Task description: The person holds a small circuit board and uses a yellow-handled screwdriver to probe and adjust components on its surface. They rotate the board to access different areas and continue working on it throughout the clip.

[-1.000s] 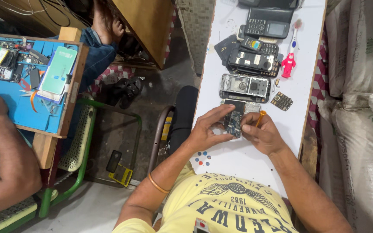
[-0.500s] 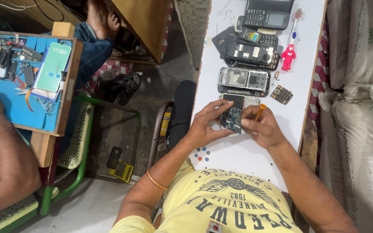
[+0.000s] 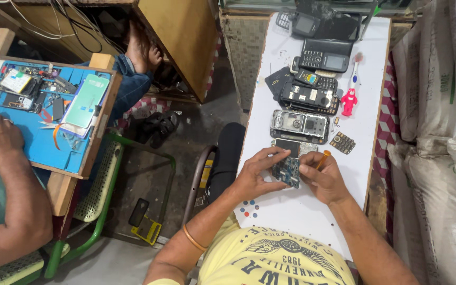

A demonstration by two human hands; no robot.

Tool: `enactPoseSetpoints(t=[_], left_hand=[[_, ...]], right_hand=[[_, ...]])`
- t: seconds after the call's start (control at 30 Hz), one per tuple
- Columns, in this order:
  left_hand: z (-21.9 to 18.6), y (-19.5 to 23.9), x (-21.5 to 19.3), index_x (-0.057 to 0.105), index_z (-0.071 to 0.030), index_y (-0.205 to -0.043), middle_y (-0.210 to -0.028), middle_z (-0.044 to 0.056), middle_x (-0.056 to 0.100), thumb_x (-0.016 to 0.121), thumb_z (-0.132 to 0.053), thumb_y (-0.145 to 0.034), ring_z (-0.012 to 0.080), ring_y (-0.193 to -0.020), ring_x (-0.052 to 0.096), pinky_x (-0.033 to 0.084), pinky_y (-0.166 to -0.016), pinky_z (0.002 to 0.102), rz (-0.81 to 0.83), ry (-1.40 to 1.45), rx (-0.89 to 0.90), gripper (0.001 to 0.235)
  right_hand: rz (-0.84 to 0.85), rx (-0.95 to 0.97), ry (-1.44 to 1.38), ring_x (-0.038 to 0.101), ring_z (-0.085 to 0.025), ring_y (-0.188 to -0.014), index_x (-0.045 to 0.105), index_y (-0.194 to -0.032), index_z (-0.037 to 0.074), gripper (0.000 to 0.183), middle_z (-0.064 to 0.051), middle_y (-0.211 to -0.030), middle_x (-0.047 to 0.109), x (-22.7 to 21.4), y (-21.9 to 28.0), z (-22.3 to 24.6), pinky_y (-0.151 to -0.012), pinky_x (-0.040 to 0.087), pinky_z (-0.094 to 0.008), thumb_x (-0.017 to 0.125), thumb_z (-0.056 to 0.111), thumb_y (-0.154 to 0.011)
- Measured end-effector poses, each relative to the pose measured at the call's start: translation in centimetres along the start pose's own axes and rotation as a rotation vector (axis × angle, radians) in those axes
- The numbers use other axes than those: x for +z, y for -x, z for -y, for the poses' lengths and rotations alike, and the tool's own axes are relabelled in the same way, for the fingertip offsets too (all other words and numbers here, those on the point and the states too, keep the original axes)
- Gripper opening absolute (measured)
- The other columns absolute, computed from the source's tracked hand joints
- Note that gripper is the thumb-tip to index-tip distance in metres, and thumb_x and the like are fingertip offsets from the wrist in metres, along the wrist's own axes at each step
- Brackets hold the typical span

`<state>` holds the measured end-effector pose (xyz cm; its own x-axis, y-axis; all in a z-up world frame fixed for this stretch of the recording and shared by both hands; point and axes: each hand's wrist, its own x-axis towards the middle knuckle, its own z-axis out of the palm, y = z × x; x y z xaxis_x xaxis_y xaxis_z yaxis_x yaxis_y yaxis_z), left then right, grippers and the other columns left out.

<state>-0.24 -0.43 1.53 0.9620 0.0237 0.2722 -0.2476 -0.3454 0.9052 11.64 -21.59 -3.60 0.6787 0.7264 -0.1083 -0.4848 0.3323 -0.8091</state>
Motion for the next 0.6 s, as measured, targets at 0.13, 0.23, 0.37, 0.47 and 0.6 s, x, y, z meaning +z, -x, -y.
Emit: enactPoseSetpoints(t=[0.13,0.23,0.37,0.47,0.6], left_hand=[[0.04,0.02,0.12,0.058,-0.017,-0.148,-0.145,0.01,0.056,0.091,-0.018,-0.075,0.0198,-0.118,0.066,0.06,-0.093,0.031,0.027,0.055,-0.079,0.08],[0.03,-0.02,0.08,0.058,-0.017,-0.148,-0.146,0.01,0.056,0.091,-0.019,-0.076,0.02,-0.119,0.065,0.061,-0.092,0.031,0.029,0.066,-0.075,0.079],[0.11,0.05,0.21,0.059,-0.017,-0.147,-0.146,0.011,0.057,0.091,-0.022,-0.075,0.0217,-0.121,0.066,0.059,-0.097,0.034,0.04,0.021,-0.054,0.079],[0.18,0.14,0.29,0.059,-0.017,-0.147,-0.146,0.012,0.058,0.092,-0.022,-0.075,0.0262,-0.129,0.063,0.056,-0.104,0.038,0.045,-0.006,-0.025,0.079],[0.19,0.13,0.19,0.059,-0.019,-0.147,-0.146,0.012,0.059,0.092,-0.025,-0.075,0.0283,-0.133,0.062,0.055,-0.108,0.039,0.06,-0.021,-0.028,0.08]], right_hand=[[0.011,-0.034,0.054,0.049,-0.005,-0.058,0.069,-0.097,-0.001,0.017,-0.004,-0.082,0.067,-0.01,-0.2,0.31,-0.052,0.037,-0.022,0.078,0.009,-0.087],[0.01,-0.021,0.013,0.048,-0.004,-0.057,0.07,-0.098,-0.001,0.019,-0.004,-0.081,0.067,0.07,-0.31,0.48,-0.051,0.035,-0.021,0.078,0.01,-0.085],[0.008,-0.021,-0.023,0.047,-0.004,-0.058,0.07,-0.097,-0.001,0.016,-0.003,-0.083,0.067,-0.11,0.02,0.49,-0.052,0.035,-0.021,0.078,0.009,-0.087],[0.013,-0.01,-0.028,0.047,-0.005,-0.059,0.07,-0.095,0.0,0.014,-0.003,-0.084,0.068,-0.17,0.01,0.36,-0.052,0.036,-0.021,0.077,0.009,-0.088],[0.028,-0.011,-0.036,0.044,-0.003,-0.056,0.07,-0.096,0.0,0.013,-0.003,-0.083,0.068,-0.14,-0.08,0.29,-0.05,0.033,-0.02,0.077,0.008,-0.088]])
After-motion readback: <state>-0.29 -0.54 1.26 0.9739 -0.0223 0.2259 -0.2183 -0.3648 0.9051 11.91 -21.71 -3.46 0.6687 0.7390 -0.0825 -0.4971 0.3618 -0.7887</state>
